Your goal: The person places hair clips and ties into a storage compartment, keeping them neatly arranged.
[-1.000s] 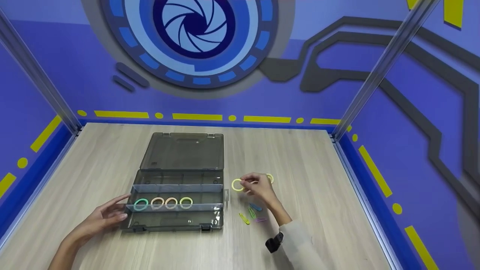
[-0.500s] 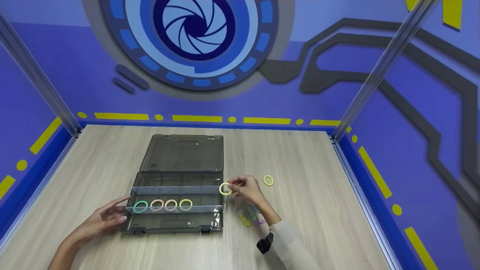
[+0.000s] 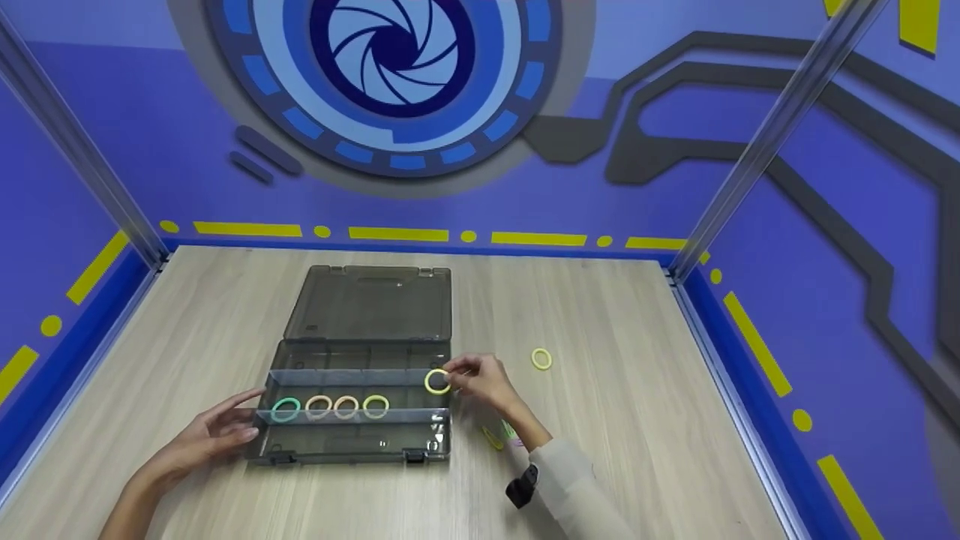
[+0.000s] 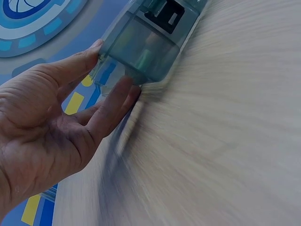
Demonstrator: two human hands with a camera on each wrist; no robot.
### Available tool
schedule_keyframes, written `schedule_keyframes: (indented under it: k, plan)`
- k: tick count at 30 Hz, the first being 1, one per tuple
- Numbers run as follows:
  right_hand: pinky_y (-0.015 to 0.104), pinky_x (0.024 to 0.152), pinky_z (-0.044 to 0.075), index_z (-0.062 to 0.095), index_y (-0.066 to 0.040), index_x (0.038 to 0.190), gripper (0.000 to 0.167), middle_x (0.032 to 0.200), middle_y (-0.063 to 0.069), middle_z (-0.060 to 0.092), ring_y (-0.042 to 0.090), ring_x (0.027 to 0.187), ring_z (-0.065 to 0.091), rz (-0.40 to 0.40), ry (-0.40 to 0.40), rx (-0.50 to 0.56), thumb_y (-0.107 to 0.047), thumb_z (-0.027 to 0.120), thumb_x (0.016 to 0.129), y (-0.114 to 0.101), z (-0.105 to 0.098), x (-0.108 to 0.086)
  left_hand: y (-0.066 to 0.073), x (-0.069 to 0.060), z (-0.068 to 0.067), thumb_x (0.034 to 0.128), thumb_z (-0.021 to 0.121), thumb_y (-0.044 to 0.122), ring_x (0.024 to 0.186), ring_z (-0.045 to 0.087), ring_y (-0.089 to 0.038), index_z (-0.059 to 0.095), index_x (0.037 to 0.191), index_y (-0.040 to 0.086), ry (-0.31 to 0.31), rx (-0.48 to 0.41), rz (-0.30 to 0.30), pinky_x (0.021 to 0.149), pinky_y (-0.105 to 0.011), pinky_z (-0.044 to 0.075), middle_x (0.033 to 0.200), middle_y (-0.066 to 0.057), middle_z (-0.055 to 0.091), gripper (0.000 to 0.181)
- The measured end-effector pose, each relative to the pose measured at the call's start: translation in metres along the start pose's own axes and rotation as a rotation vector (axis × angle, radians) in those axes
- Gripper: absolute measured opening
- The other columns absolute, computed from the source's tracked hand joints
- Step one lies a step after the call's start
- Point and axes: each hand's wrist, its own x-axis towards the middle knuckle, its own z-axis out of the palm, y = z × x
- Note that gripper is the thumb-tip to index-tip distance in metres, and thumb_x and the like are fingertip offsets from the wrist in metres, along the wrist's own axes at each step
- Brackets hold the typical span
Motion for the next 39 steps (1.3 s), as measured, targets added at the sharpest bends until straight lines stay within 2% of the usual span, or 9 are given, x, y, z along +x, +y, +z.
schedule_keyframes:
  k: [4,10,14,18,26,35,39]
  plan:
    - [0.023,0.066,0.057,0.068,0.016,0.110,0.024,0.092,0.021,0.074,0.008,0.072,0.065,-0.011,-0.014,0.005,-0.001,0.071,0.092,-0.002,0.006,0.003,0.000,0.000,0.000,0.0976,0.071,0.022,0.123,0.059,-0.021,0.028,0.162,0.011,0.000,-0.008,0.002,0.099,-0.033,0.055,0.147,-0.029,0.043,0.078]
    - [0.022,0.065,0.057,0.069,0.015,0.108,0.022,0.094,0.027,0.073,0.009,0.071,0.067,-0.020,-0.039,-0.036,-0.001,0.070,0.093,-0.005,0.015,0.007,-0.001,-0.001,-0.001,0.0975,0.071,0.022,0.124,0.058,-0.023,0.029,0.161,0.012,0.007,-0.006,-0.006,0.099,-0.033,0.054,0.147,-0.028,0.043,0.077]
    - [0.032,0.071,0.063,0.070,0.013,0.106,0.019,0.095,0.027,0.073,0.015,0.075,0.070,-0.014,-0.033,-0.058,0.000,0.070,0.093,-0.005,0.021,0.009,-0.003,-0.002,0.000,0.0981,0.070,0.022,0.127,0.056,-0.026,0.030,0.161,0.013,0.012,-0.002,-0.014,0.099,-0.031,0.054,0.148,-0.027,0.042,0.075]
    - [0.043,0.072,0.063,0.070,0.011,0.106,0.017,0.094,0.026,0.073,0.023,0.076,0.072,-0.042,-0.045,-0.067,0.000,0.070,0.093,-0.006,0.029,0.011,-0.004,-0.005,0.000,0.0985,0.070,0.022,0.128,0.056,-0.026,0.030,0.161,0.013,0.033,0.010,-0.026,0.100,-0.032,0.054,0.148,-0.027,0.043,0.075]
    - [0.026,0.062,0.060,0.073,0.006,0.104,0.015,0.091,0.023,0.074,0.016,0.071,0.072,-0.032,-0.073,-0.102,-0.002,0.072,0.092,-0.011,0.046,0.014,-0.004,-0.004,-0.002,0.0988,0.069,0.023,0.123,0.057,-0.022,0.028,0.162,0.012,0.024,0.001,-0.027,0.098,-0.030,0.053,0.147,-0.025,0.044,0.076]
    - [0.017,0.055,0.053,0.072,0.010,0.100,0.011,0.086,0.025,0.073,0.013,0.067,0.069,-0.103,-0.081,-0.203,0.004,0.069,0.090,-0.011,0.054,0.018,-0.003,0.000,0.000,0.0978,0.071,0.023,0.128,0.055,-0.027,0.030,0.161,0.010,0.022,-0.001,-0.003,0.098,-0.030,0.054,0.148,-0.028,0.042,0.076]
    - [0.017,0.058,0.052,0.073,0.009,0.096,0.010,0.083,0.021,0.075,0.013,0.068,0.069,-0.152,-0.064,-0.306,0.006,0.070,0.087,-0.010,0.058,0.019,-0.003,0.001,0.001,0.0975,0.071,0.023,0.127,0.056,-0.026,0.031,0.161,0.010,0.027,0.001,-0.001,0.097,-0.028,0.054,0.148,-0.027,0.043,0.076]
